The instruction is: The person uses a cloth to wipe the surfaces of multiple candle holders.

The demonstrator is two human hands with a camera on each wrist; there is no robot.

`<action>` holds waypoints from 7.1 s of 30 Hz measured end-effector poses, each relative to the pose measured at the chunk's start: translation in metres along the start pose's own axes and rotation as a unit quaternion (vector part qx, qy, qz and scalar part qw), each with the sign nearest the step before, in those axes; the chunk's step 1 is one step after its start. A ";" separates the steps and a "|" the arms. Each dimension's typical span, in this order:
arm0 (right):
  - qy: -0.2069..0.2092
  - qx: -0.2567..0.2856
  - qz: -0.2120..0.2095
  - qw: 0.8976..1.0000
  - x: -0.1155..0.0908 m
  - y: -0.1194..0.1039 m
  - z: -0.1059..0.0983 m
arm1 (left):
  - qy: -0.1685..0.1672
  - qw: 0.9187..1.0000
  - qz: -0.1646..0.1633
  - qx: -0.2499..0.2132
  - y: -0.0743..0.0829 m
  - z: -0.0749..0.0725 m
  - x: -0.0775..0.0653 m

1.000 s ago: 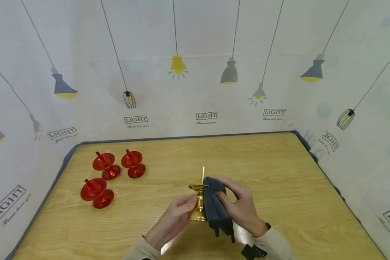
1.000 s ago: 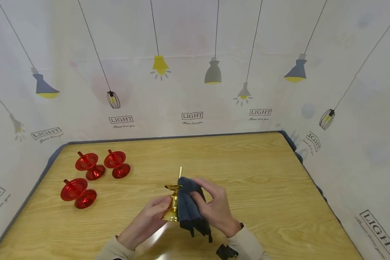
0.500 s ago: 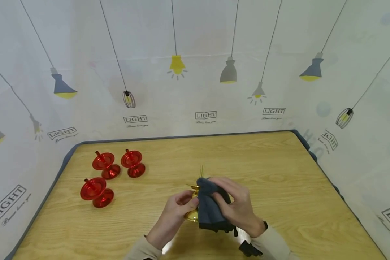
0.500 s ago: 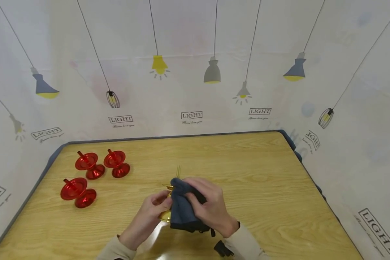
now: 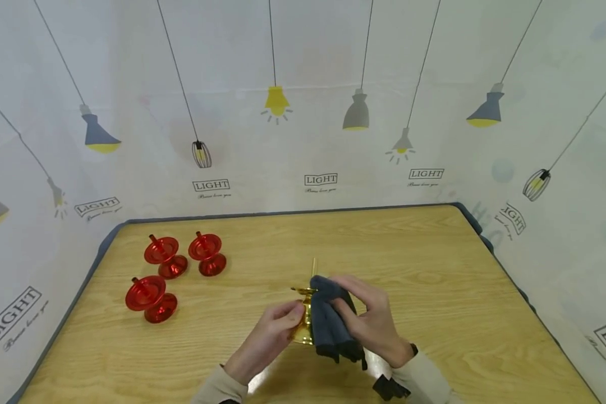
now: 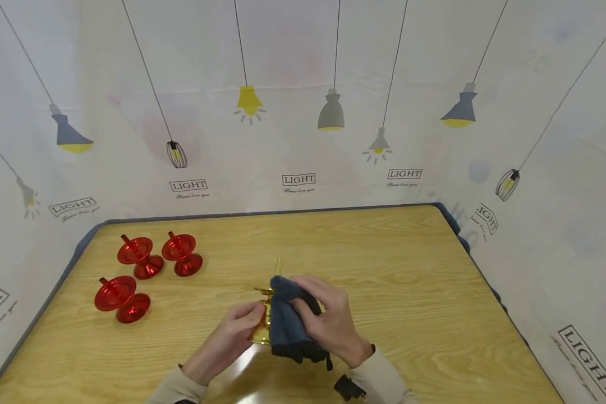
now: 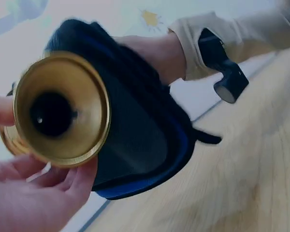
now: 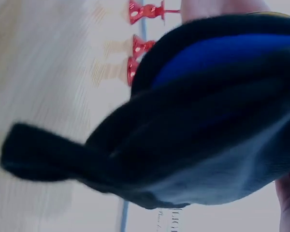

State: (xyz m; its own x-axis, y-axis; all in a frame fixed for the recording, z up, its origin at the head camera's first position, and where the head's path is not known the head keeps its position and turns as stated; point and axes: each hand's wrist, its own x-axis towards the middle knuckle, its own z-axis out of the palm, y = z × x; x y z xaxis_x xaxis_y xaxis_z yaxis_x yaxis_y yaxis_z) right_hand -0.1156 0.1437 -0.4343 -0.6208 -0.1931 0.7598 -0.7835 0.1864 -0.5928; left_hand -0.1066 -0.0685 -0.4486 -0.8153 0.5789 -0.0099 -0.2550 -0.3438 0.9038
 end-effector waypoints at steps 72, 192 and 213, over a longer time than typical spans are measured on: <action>-0.007 -0.046 -0.077 0.996 0.006 -0.006 0.000 | 0.146 0.980 -0.022 0.135 0.008 0.010 -0.003; 0.020 0.099 0.027 0.994 -0.009 -0.007 -0.008 | -0.054 0.997 0.051 -0.020 -0.003 0.008 -0.006; 0.100 0.023 0.097 0.990 -0.015 -0.044 0.000 | 0.201 0.935 0.213 0.201 0.017 0.023 -0.007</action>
State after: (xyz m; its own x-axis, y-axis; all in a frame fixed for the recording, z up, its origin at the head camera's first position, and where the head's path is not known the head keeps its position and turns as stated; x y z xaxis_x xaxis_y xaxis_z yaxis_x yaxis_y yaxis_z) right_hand -0.0720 0.1385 -0.4195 -0.7458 0.0383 0.6651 -0.6528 0.1567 -0.7411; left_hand -0.0935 -0.0614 -0.4232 -0.9485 0.1014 0.3001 0.2868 -0.1275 0.9495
